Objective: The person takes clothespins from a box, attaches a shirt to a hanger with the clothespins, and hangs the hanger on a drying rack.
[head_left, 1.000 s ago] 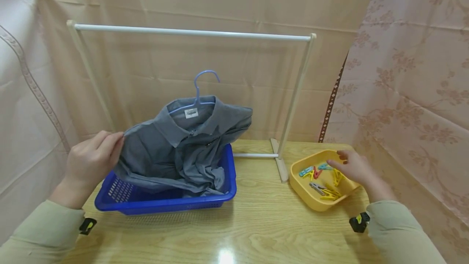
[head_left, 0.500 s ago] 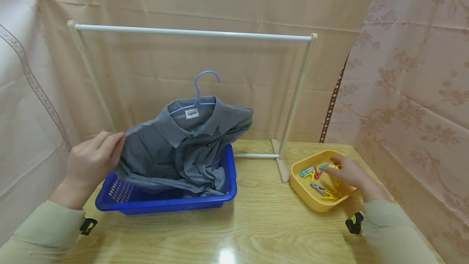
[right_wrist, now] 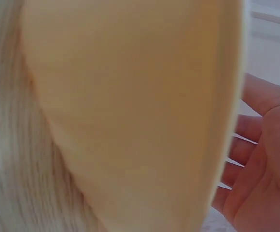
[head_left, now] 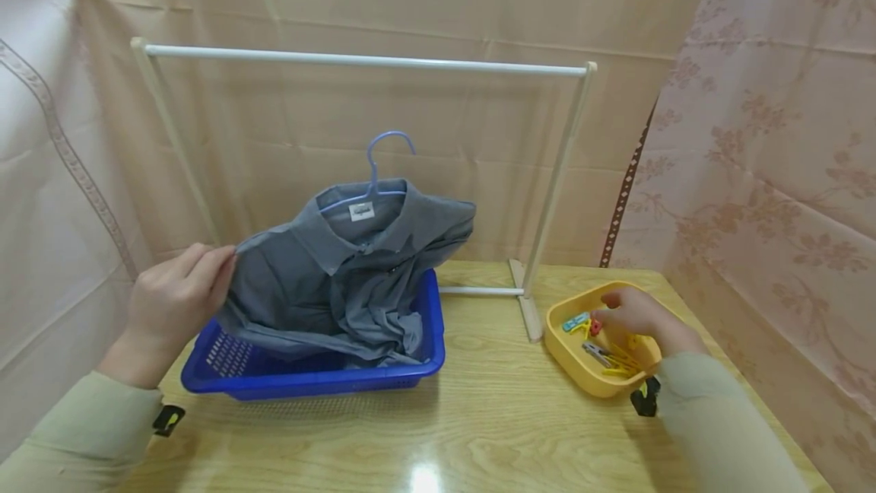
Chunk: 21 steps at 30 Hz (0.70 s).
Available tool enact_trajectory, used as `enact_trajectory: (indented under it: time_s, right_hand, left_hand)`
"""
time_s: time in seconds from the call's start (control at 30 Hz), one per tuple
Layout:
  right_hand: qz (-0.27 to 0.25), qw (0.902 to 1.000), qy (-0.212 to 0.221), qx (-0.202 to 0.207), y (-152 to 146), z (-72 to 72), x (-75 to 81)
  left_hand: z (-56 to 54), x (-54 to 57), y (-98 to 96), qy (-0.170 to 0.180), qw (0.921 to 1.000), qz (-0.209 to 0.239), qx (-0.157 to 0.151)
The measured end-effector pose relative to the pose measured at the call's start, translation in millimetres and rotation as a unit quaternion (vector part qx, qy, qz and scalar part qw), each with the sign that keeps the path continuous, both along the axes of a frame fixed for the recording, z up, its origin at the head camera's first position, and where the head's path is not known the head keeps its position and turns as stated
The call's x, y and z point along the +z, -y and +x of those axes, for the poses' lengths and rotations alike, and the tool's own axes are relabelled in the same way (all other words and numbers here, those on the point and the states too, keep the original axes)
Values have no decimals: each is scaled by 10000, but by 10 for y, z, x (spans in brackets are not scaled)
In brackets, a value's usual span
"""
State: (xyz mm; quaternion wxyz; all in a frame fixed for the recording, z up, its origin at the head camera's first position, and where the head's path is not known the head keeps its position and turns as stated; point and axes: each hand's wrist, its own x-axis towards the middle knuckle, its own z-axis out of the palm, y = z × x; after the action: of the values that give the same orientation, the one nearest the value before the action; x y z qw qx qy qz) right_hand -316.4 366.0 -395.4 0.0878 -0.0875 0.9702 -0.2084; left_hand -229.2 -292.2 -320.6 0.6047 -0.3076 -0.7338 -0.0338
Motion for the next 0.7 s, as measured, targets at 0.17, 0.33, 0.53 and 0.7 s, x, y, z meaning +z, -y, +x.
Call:
enact_trajectory:
  time_s: [0.17, 0.33, 0.53, 0.7]
  right_hand:
    - [94, 9998, 187, -23, 35, -44, 23]
    - [126, 9996, 232, 52, 33, -97, 0]
    - [-15, 9984, 566, -46, 32, -141, -32]
    - [26, 9972, 742, -84, 50, -172, -3]
  left_hand:
    - [-3, -14, 9, 59, 10000, -19, 40]
    - [-13, -23, 13, 60, 10000, -3, 36]
    - [-26, -30, 15, 8, 10000, 22, 34]
    - [-26, -21, 7, -36, 10000, 57, 3]
